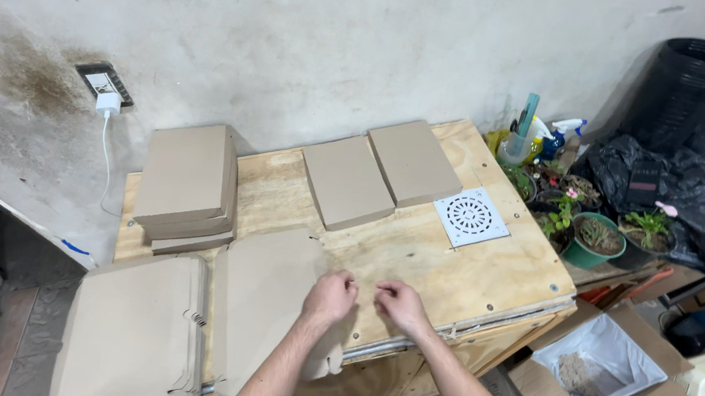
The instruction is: The person folds flat cardboard boxes into rectangular containers on a wooden workbench. They pick up each flat piece, fold the sides and flaps, and place the finished box on a growing stack.
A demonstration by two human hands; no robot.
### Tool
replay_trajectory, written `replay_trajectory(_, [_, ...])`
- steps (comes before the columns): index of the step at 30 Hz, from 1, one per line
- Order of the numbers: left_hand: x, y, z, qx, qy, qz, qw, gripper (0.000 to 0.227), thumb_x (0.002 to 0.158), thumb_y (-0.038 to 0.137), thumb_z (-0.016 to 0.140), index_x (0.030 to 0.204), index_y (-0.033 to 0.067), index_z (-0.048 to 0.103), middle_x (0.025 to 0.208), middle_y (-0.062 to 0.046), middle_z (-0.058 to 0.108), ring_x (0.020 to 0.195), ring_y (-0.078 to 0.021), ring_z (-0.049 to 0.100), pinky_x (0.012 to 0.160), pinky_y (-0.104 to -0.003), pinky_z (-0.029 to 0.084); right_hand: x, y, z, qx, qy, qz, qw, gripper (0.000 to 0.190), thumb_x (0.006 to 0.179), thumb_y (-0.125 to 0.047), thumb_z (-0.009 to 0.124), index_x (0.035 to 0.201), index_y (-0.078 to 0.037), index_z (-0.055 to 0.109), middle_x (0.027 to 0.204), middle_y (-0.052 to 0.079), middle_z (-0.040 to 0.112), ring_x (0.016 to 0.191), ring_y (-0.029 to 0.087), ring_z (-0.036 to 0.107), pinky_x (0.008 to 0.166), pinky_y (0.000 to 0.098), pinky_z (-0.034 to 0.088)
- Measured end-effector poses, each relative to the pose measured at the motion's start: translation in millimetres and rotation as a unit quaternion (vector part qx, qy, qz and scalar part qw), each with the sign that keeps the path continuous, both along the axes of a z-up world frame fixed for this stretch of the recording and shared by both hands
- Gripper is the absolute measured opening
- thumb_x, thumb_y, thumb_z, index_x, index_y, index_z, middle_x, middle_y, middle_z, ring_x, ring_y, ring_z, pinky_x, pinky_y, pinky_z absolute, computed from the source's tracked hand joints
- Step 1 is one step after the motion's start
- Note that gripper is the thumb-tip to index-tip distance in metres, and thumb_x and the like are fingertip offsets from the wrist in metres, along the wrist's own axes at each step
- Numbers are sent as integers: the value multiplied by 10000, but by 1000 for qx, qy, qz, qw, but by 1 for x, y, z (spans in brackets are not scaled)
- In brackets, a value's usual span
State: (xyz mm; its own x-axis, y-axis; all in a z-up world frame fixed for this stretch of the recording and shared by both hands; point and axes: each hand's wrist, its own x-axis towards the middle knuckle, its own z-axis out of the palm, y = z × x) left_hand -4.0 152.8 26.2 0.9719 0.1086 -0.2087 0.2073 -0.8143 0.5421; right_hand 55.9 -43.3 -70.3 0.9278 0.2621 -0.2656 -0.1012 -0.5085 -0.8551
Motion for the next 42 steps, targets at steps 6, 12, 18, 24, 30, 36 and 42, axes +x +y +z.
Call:
replay_trajectory(6, [89,-73,-40,-174,-34,64,982,370,1052,305,628,1339,182,828,1244,-125,847,1191,-336,803,1038,-468,653,101,-95,26,149,59,-136,978,404,1029,-93,755,1397,72,752,1085,171,803,791,180,794,651,310,717])
replay_trajectory(12, [197,-92,-93,-257,-23,196,946,382,1014,301,736,1363,167,813,1079,-64,867,859,-164,848,782,-339,728,201,-156,24,149,50,-155,975,395,1017,-95,761,1386,44,744,990,161,798,771,186,784,642,296,725])
replay_trajectory(18, [217,-113,-44,-285,-43,188,939,675,1067,220,703,1704,63,544,1752,-219,504,1554,-382,578,1289,-481,540,252,-168,54,108,33,-136,984,618,995,-155,814,1570,-12,642,1447,188,739,1064,218,810,830,328,742])
replay_trajectory(24, [248,-118,-47,-262,35,189,946,835,1121,339,652,1855,206,276,1800,-214,457,1459,-298,679,1293,-474,517,281,-158,78,115,76,-101,985,874,1075,-206,723,1812,-10,297,1852,200,347,1491,387,618,1139,424,642])
replay_trajectory(30, [249,-130,-27,-312,2,207,927,883,1064,266,706,1826,41,320,1867,-207,333,1715,-391,330,1417,-522,316,306,-151,66,170,96,-118,974,849,1086,-220,720,1795,23,321,1823,231,384,1589,415,511,1213,478,577])
replay_trajectory(36, [293,-125,-92,-445,-27,335,830,812,1049,232,715,1760,5,393,1218,-116,679,905,-163,718,793,-370,695,330,-151,51,183,65,-194,962,587,1046,-352,840,1500,-6,704,1387,192,730,1317,325,730,1023,445,682])
replay_trajectory(42, [290,-128,-84,-465,-55,374,800,715,1049,324,816,1545,-131,577,903,-195,755,618,-225,789,591,-338,718,328,-155,42,206,81,-215,951,671,948,-316,948,1426,65,673,1004,85,696,865,111,680,729,231,669])
